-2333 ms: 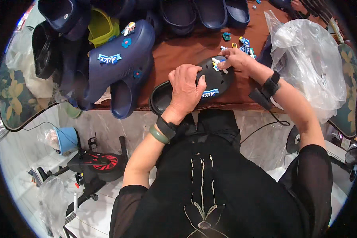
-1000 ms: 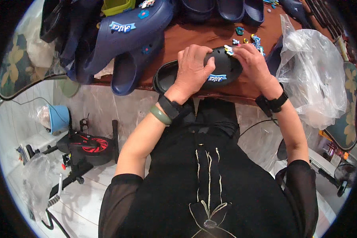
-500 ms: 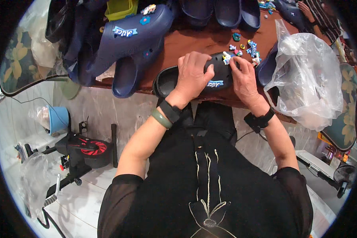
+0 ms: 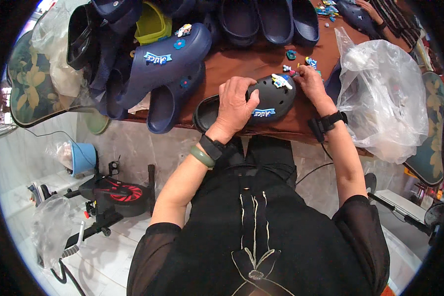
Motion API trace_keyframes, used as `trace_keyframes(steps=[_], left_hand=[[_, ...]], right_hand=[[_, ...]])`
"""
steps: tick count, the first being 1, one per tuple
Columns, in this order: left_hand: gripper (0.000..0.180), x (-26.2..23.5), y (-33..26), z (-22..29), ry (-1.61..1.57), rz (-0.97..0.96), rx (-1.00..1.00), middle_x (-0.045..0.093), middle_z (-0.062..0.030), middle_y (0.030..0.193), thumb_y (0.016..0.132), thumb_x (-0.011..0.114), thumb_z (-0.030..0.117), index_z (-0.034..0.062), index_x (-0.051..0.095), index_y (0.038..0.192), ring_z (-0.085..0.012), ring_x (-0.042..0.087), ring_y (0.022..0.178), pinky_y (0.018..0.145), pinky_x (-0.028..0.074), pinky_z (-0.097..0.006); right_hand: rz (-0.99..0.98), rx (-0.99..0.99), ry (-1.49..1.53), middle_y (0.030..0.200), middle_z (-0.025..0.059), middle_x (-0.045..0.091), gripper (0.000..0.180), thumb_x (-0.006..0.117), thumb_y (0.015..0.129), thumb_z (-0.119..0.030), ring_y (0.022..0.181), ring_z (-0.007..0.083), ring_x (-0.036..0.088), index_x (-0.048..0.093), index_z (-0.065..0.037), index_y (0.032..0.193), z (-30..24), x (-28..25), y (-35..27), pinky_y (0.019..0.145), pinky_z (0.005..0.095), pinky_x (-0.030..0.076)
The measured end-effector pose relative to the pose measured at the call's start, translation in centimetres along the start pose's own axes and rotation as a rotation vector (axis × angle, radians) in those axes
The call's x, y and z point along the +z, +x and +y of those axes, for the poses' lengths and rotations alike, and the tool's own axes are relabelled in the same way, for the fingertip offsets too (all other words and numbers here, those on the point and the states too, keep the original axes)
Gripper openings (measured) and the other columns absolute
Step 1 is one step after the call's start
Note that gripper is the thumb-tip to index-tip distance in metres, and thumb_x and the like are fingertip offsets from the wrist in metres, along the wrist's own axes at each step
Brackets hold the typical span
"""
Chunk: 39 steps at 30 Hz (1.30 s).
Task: The recorder is attaching decorative charms and labels to rubber clogs at a manufacturing station.
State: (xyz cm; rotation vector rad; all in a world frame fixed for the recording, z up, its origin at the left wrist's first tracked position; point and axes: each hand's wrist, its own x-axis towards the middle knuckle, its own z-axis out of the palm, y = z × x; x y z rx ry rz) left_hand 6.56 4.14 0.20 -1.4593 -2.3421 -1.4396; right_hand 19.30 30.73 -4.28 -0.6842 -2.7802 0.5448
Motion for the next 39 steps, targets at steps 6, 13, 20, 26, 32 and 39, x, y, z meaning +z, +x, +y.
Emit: trace_keyframes(steps=[6, 13, 20, 26, 32, 39], left_hand=[[0.059, -0.2, -0.9, 0.8, -0.019, 0.034, 0.0, 0.058, -0.0106, 0.11, 0.073, 0.074, 0.02, 0.0056, 0.049, 0.123, -0.0311, 0.051, 0.105, 0.093, 0.039, -0.041], [0.071, -0.1, -1.3, 0.5, -0.015, 0.06, 0.017, 0.057, -0.0106, 0.112, 0.067, 0.08, 0.018, 0.0049, 0.045, 0.127, -0.0313, 0.049, 0.106, 0.094, 0.04, -0.041], [0.072, 0.1, -0.9, 0.3, -0.002, 0.036, 0.018, 0.057, -0.011, 0.112, 0.067, 0.08, 0.019, 0.0049, 0.045, 0.128, -0.0315, 0.05, 0.105, 0.093, 0.04, -0.041], [0.07, 0.2, -0.7, -0.1, -0.015, 0.023, -0.024, 0.056, -0.0134, 0.111, 0.065, 0.079, 0.024, 0.0034, 0.045, 0.123, -0.0313, 0.053, 0.103, 0.092, 0.038, -0.043], [0.072, 0.2, -0.4, 0.0, -0.038, 0.01, -0.056, 0.057, -0.0135, 0.109, 0.064, 0.08, 0.025, 0.0034, 0.045, 0.123, -0.0312, 0.053, 0.103, 0.093, 0.037, -0.043], [0.067, 0.2, -0.2, 0.0, -0.008, -0.018, -0.009, 0.058, -0.0122, 0.107, 0.065, 0.079, 0.025, 0.0039, 0.048, 0.121, -0.0299, 0.054, 0.102, 0.093, 0.036, -0.043]], right_hand=[[0.129, 0.154, 0.451, 0.087, 0.0098, 0.069, 0.025, 0.07, 0.085, -0.013, 0.081, 0.0166, 0.067, 0.068, -0.004, 0.109, -4.5, -4.1, -0.9, 0.074, 0.0295, 0.052], [-0.008, -0.113, 0.531, 0.098, 0.0138, 0.069, 0.025, 0.072, 0.081, -0.009, 0.089, 0.0281, 0.066, 0.068, -0.005, 0.106, -12.7, -4.5, -2.3, 0.078, 0.0348, 0.052], [0.16, -0.191, 0.511, 0.089, 0.0083, 0.071, 0.015, 0.076, 0.077, -0.011, 0.084, 0.0247, 0.066, 0.072, -0.005, 0.09, -13.1, -0.8, -2.0, 0.074, 0.0344, 0.052], [0.219, -0.249, 0.437, 0.089, 0.0071, 0.071, 0.015, 0.075, 0.077, -0.011, 0.082, 0.0243, 0.064, 0.072, -0.006, 0.09, -13.6, -0.3, -1.3, 0.074, 0.0349, 0.051], [0.081, -0.496, 0.089, 0.098, 0.0017, 0.07, 0.014, 0.067, 0.084, -0.017, 0.098, 0.0219, 0.06, 0.071, -0.009, 0.095, -13.5, -3.3, -1.1, 0.087, 0.0406, 0.043], [0.121, -0.449, 0.034, 0.103, -0.0011, 0.067, 0.013, 0.061, 0.085, -0.018, 0.112, 0.0207, 0.055, 0.069, -0.01, 0.093, -14.5, -1.9, -2.7, 0.099, 0.0458, 0.034]])
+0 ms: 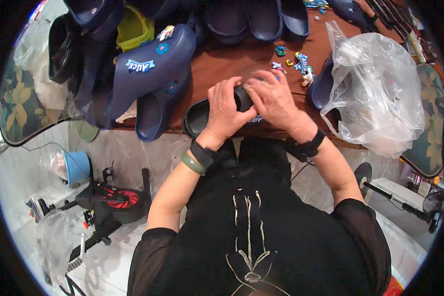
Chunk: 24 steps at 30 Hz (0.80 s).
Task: The recorder is attaching decorative charms and labels to rubber clogs at a manufacturing station.
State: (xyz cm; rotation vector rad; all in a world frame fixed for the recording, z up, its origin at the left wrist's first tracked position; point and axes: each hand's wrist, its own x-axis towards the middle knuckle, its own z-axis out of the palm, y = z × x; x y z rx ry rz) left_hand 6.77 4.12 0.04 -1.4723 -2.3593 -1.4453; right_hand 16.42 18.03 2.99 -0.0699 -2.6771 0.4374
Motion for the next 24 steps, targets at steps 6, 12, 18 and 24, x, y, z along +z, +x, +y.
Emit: trace_keyframes(steps=[6, 12, 18, 24], left_hand=[[0.055, -0.2, 0.0, 0.0, 0.053, -0.006, 0.03, 0.061, -0.0095, 0.106, 0.064, 0.078, 0.028, 0.0072, 0.057, 0.11, -0.0276, 0.056, 0.1, 0.087, 0.039, -0.04], [0.046, -0.9, 0.4, -0.5, 0.02, -0.01, 0.003, 0.064, -0.004, 0.099, 0.063, 0.078, 0.027, 0.011, 0.063, 0.104, -0.0251, 0.058, 0.093, 0.08, 0.042, -0.037], [0.048, -1.0, 1.8, 0.3, 0.01, -0.115, -0.002, 0.065, -0.0067, 0.104, 0.067, 0.079, 0.028, 0.0126, 0.062, 0.109, -0.0276, 0.06, 0.096, 0.082, 0.046, -0.039], [0.053, -2.0, 2.9, 0.8, 0.018, -0.145, 0.205, 0.063, -0.0097, 0.11, 0.067, 0.076, 0.028, 0.0085, 0.061, 0.113, -0.0308, 0.058, 0.096, 0.083, 0.045, -0.042]], right_hand=[[0.041, 0.041, -0.051, 0.108, -0.001, 0.064, 0.022, 0.061, 0.087, -0.019, 0.114, 0.0234, 0.053, 0.065, -0.012, 0.108, -0.9, 0.4, -1.5, 0.101, 0.0514, 0.03], [-0.115, 0.013, 0.275, 0.096, 0.0034, 0.069, 0.018, 0.062, 0.088, -0.021, 0.103, 0.0246, 0.06, 0.073, -0.008, 0.092, 2.5, -0.8, 1.2, 0.095, 0.0447, 0.04], [0.105, 0.352, -0.064, 0.094, 0.0163, 0.067, 0.018, 0.058, 0.09, -0.016, 0.09, 0.0326, 0.065, 0.069, -0.004, 0.098, 13.9, -0.6, 0.2, 0.072, 0.0417, 0.052], [-0.293, 0.258, -0.367, 0.09, 0.0197, 0.066, 0.022, 0.062, 0.075, -0.007, 0.089, 0.0364, 0.064, 0.07, -0.007, 0.096, 14.0, 0.6, -0.5, 0.075, 0.0471, 0.051]])
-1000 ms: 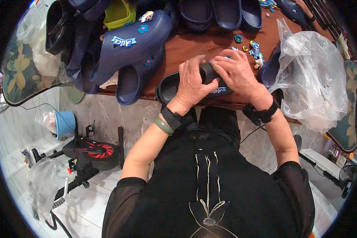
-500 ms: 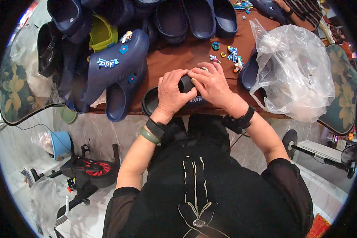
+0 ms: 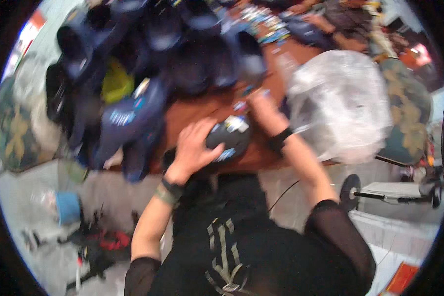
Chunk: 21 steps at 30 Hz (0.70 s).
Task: The recorder is attaching decorative charms and labels to rubber clogs at a manufacturing station.
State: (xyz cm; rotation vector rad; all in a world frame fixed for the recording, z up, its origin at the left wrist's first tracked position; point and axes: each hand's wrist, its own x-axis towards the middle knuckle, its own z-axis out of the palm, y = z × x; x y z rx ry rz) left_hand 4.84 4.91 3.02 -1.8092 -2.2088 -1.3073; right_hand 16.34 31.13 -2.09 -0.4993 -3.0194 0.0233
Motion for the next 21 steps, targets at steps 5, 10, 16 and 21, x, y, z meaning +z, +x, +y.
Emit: trace_keyframes(steps=[5, 10, 16, 21], left_hand=[[0.045, -0.4, 0.0, 0.7, 0.049, -0.059, 0.019, 0.064, -0.0083, 0.106, 0.065, 0.076, 0.025, 0.0088, 0.061, 0.105, -0.0295, 0.059, 0.095, 0.081, 0.046, -0.041], [0.041, 0.1, -0.6, 0.5, -0.016, -0.069, -0.119, 0.064, -0.0114, 0.1, 0.066, 0.077, 0.02, 0.0059, 0.061, 0.101, -0.0333, 0.058, 0.093, 0.081, 0.048, -0.042], [0.042, 0.5, -1.0, 0.1, -0.085, -0.02, -0.151, 0.065, -0.0095, 0.102, 0.067, 0.078, 0.021, 0.0077, 0.062, 0.103, -0.0306, 0.06, 0.094, 0.081, 0.049, -0.04], [0.037, 0.5, -1.4, -0.3, -0.132, -0.011, -0.204, 0.066, -0.0114, 0.104, 0.072, 0.077, 0.021, 0.0065, 0.064, 0.103, -0.0317, 0.062, 0.094, 0.083, 0.05, -0.04]], right_hand=[[0.229, 0.219, 0.237, 0.097, 0.0222, 0.061, 0.018, 0.056, 0.078, -0.001, 0.093, 0.0393, 0.062, 0.057, -0.001, 0.096, -0.9, 2.5, -1.3, 0.078, 0.0481, 0.051], [0.457, 0.27, 0.515, 0.095, 0.017, 0.06, 0.016, 0.065, 0.087, -0.013, 0.089, 0.0372, 0.061, 0.056, -0.005, 0.097, -4.0, -4.0, -4.3, 0.074, 0.045, 0.05], [0.477, 0.1, 0.725, 0.095, 0.0158, 0.061, 0.021, 0.07, 0.081, -0.007, 0.09, 0.0353, 0.061, 0.059, -0.002, 0.099, -10.5, -4.8, -10.8, 0.076, 0.0403, 0.051], [0.547, 0.129, 0.737, 0.091, 0.0129, 0.065, 0.014, 0.071, 0.082, -0.009, 0.087, 0.0298, 0.064, 0.065, -0.005, 0.094, -10.8, -2.6, -13.1, 0.074, 0.0378, 0.053]])
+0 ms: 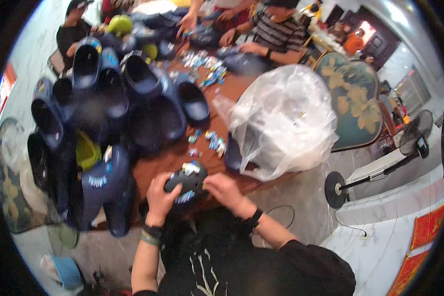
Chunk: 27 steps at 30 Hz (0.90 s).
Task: The recorder is attaching decorative charms and labels to rubber clogs at a manufacturing station.
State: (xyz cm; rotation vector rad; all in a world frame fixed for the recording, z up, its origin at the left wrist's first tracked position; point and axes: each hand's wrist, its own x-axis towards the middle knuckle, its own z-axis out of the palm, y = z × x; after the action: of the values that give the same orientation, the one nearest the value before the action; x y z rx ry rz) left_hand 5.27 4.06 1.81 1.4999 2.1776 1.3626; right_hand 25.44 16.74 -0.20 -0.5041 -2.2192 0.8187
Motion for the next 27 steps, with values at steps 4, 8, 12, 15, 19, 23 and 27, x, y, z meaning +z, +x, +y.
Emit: trace_keyframes(steps=[4, 8, 12, 15, 19, 23, 27], left_hand=[[0.035, 0.0, 0.8, 0.6, -0.081, 0.04, 0.008, 0.066, -0.0109, 0.104, 0.077, 0.074, 0.028, 0.0081, 0.066, 0.105, -0.0315, 0.062, 0.099, 0.084, 0.05, -0.039], [0.038, 1.0, 0.8, -0.2, 0.02, 0.065, -0.015, 0.067, -0.0088, 0.101, 0.074, 0.075, 0.031, 0.0092, 0.066, 0.104, -0.0295, 0.063, 0.093, 0.081, 0.05, -0.039], [0.04, 1.0, 0.1, -0.7, 0.019, 0.087, -0.026, 0.067, -0.0074, 0.099, 0.071, 0.077, 0.032, 0.0101, 0.066, 0.102, -0.0284, 0.063, 0.091, 0.079, 0.05, -0.039], [0.04, 1.1, -0.1, -0.7, 0.041, 0.086, -0.019, 0.067, -0.0071, 0.099, 0.07, 0.077, 0.032, 0.0103, 0.066, 0.102, -0.0283, 0.063, 0.091, 0.078, 0.05, -0.039], [0.037, 1.1, 0.1, -0.3, 0.084, 0.083, 0.017, 0.066, -0.0064, 0.098, 0.071, 0.076, 0.031, 0.0106, 0.066, 0.101, -0.0279, 0.062, 0.091, 0.077, 0.05, -0.04], [0.034, 0.9, 0.9, 0.3, 0.084, 0.101, 0.061, 0.066, -0.0072, 0.099, 0.073, 0.075, 0.028, 0.011, 0.065, 0.1, -0.0291, 0.062, 0.092, 0.079, 0.049, -0.041], [0.036, 1.1, 0.4, -1.3, 0.185, 0.034, 0.121, 0.067, -0.0089, 0.101, 0.069, 0.078, 0.02, 0.0079, 0.065, 0.101, -0.03, 0.063, 0.093, 0.081, 0.05, -0.04]], right_hand=[[0.005, 0.171, 0.007, 0.097, 0.0119, 0.069, 0.014, 0.062, 0.091, -0.01, 0.089, 0.0242, 0.066, 0.068, -0.001, 0.099, -0.9, -2.6, 0.5, 0.08, 0.0345, 0.053], [0.052, 0.29, 0.087, 0.094, 0.0106, 0.07, 0.016, 0.065, 0.089, -0.003, 0.084, 0.0179, 0.066, 0.068, -0.001, 0.105, 0.2, -0.9, 0.1, 0.076, 0.0282, 0.052], [0.072, 0.072, -0.026, 0.092, 0.0112, 0.069, 0.019, 0.072, 0.081, -0.004, 0.082, 0.0227, 0.066, 0.068, -0.004, 0.1, -0.5, 1.2, 0.6, 0.071, 0.0322, 0.052], [0.143, -0.176, -0.2, 0.087, 0.0095, 0.065, 0.021, 0.075, 0.076, -0.005, 0.076, 0.0261, 0.062, 0.068, -0.007, 0.096, 0.2, 2.6, 0.8, 0.066, 0.0351, 0.051], [0.192, -0.148, -0.125, 0.085, 0.0072, 0.061, 0.025, 0.077, 0.074, -0.004, 0.076, 0.0258, 0.058, 0.068, -0.008, 0.096, 0.9, 3.8, 0.2, 0.066, 0.0346, 0.049], [0.158, -0.18, -0.187, 0.089, 0.0071, 0.061, 0.025, 0.072, 0.075, -0.002, 0.084, 0.0282, 0.057, 0.069, -0.009, 0.098, 0.5, 2.8, -0.4, 0.072, 0.0386, 0.047], [0.154, -0.001, -0.101, 0.089, 0.0061, 0.063, 0.008, 0.073, 0.076, -0.003, 0.087, 0.0245, 0.057, 0.069, -0.008, 0.081, 0.1, 3.5, -0.5, 0.077, 0.0351, 0.047]])
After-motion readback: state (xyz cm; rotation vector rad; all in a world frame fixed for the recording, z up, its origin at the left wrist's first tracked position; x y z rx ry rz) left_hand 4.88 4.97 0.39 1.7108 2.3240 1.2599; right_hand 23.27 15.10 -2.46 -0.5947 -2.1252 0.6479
